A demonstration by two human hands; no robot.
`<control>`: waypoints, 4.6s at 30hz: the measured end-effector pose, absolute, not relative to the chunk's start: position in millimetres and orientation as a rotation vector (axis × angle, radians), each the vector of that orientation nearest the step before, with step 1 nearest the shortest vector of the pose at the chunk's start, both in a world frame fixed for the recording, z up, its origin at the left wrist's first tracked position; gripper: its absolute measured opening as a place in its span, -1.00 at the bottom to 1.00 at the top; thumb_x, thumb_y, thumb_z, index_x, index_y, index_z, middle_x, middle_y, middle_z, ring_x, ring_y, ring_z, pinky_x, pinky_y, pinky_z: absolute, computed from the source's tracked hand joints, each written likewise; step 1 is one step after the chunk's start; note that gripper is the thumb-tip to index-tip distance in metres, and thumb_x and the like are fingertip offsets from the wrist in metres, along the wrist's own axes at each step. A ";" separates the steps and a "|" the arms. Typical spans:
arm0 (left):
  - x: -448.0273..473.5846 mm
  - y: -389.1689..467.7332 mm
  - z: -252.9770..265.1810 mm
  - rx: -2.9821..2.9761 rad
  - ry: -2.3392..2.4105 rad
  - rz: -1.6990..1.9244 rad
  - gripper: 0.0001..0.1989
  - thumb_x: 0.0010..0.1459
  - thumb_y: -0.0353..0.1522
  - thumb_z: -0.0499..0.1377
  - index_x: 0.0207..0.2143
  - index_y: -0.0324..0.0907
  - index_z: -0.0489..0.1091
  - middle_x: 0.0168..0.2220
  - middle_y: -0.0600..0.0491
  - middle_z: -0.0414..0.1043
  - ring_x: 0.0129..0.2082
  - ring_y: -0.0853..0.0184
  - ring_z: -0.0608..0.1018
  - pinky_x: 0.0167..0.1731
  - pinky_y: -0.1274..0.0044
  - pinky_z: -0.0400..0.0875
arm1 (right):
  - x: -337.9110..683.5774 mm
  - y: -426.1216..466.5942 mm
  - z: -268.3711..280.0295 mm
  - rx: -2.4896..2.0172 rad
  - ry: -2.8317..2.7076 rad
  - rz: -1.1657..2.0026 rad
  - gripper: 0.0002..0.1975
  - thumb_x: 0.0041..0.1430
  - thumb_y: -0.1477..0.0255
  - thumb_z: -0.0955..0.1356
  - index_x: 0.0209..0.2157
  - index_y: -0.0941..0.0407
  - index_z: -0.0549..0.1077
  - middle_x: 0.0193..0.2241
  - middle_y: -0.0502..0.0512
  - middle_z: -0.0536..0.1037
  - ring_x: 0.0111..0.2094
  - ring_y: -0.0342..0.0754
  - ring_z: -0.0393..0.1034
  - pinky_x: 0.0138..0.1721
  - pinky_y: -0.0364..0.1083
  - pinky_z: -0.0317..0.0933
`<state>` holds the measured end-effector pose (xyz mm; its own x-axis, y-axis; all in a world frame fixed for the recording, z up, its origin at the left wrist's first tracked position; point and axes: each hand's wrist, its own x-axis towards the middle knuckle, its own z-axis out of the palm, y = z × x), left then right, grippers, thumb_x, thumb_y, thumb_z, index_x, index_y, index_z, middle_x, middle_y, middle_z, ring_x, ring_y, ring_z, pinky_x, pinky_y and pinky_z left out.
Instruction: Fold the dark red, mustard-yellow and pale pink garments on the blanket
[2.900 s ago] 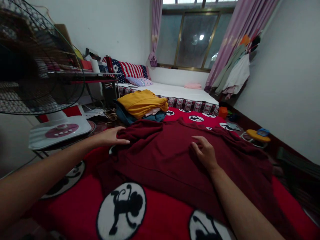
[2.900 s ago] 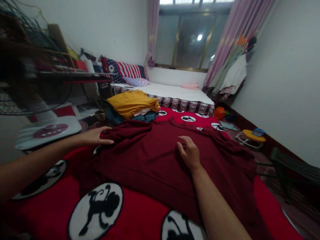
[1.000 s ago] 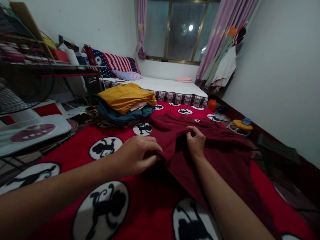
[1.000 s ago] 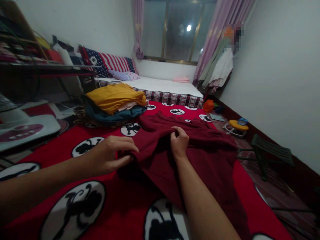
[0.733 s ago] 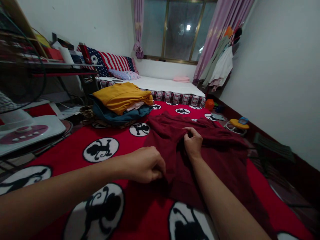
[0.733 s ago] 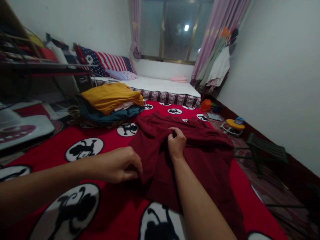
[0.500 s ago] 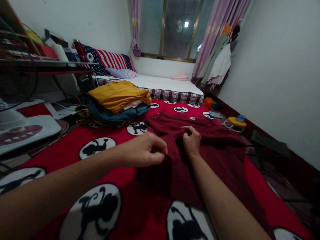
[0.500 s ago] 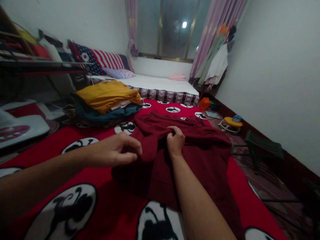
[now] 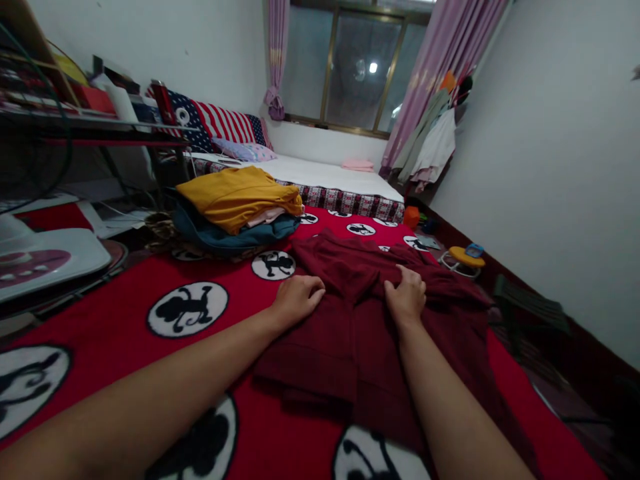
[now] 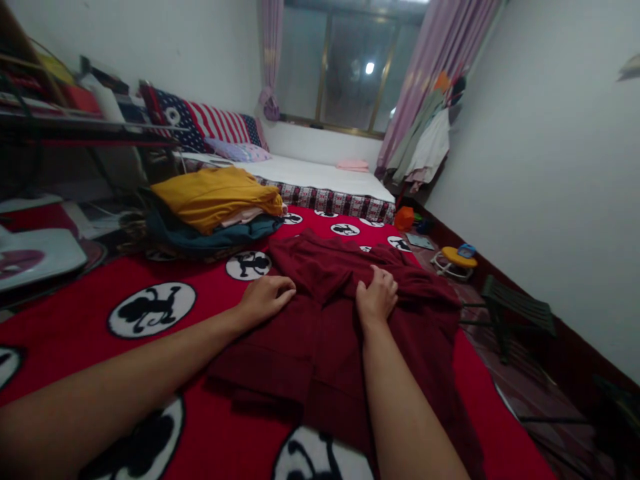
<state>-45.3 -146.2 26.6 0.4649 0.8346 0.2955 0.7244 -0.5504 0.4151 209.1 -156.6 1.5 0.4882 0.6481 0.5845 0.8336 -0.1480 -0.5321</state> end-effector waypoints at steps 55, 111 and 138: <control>-30.6 -148.9 -1.6 2.478 1.478 0.783 -0.33 0.20 -0.18 0.09 0.31 -0.22 0.08 0.38 -0.22 -0.13 0.38 -0.01 -0.13 0.30 0.14 -0.13 | 134.1 12.7 45.2 -1.591 -1.890 0.635 -0.68 -0.02 0.15 0.39 -0.53 0.14 0.45 -0.59 0.00 0.47 -0.49 -0.09 0.31 -0.41 -0.13 0.15; -48.8 -115.6 47.1 1.520 0.557 1.769 -0.94 0.10 -0.44 0.14 -0.32 -0.23 0.35 -0.26 -0.01 0.50 -0.25 0.36 0.54 -0.18 0.53 0.42 | 87.3 -244.6 25.4 -1.073 -1.900 0.877 -0.90 -0.10 0.47 0.39 -0.46 0.05 0.55 -0.44 0.03 0.57 -0.29 0.07 0.42 -0.28 -0.03 0.31; -31.6 -134.1 47.5 1.431 0.490 1.363 -0.75 0.09 -0.43 0.18 -0.14 -0.22 0.31 -0.06 -0.05 0.40 -0.35 0.38 0.61 -0.36 0.56 0.52 | 50.9 -267.2 37.5 -0.979 -0.710 1.567 -0.71 -0.10 0.35 0.48 -0.29 0.17 0.53 -0.38 0.09 0.61 -0.33 0.04 0.52 -0.31 0.02 0.46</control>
<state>-31.6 -134.1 47.5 0.2672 0.8433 0.4664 -0.3536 -0.3645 0.8615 50.9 -267.2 37.5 -0.0552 0.9744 -0.2179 -0.4784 -0.2173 -0.8508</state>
